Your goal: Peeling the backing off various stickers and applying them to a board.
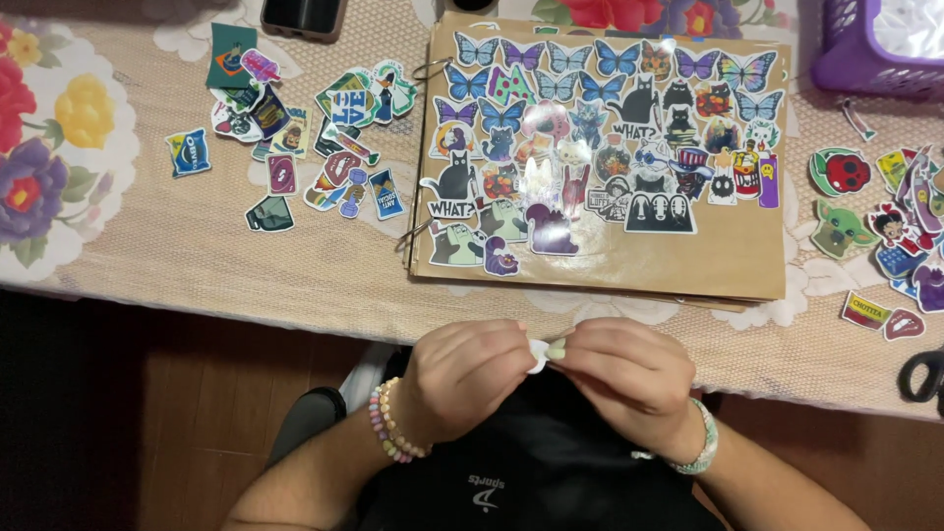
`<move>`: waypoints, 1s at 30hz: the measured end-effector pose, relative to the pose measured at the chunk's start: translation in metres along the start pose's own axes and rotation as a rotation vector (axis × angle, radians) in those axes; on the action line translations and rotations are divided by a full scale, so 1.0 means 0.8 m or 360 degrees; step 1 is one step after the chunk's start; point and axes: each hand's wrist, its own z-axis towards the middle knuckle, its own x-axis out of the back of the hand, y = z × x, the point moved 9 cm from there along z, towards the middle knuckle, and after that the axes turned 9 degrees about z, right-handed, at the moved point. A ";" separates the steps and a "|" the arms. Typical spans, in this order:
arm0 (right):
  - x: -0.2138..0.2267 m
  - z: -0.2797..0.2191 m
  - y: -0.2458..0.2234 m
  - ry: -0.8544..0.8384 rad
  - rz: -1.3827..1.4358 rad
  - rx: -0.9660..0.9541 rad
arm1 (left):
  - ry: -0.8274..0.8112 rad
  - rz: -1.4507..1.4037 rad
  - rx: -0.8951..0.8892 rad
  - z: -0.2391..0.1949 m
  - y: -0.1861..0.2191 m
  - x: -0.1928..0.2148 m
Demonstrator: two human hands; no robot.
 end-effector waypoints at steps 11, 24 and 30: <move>0.005 0.009 0.115 0.0483 0.0069 -0.1092 | -0.0018 0.0585 0.0173 -0.016 -0.049 -0.027; -0.006 0.027 0.107 0.0239 -0.0251 -0.0987 | -0.0152 0.0701 0.0132 -0.034 -0.058 -0.044; -0.011 0.031 0.104 0.0191 -0.0297 -0.0951 | -0.0260 0.0788 0.0110 -0.030 -0.055 -0.048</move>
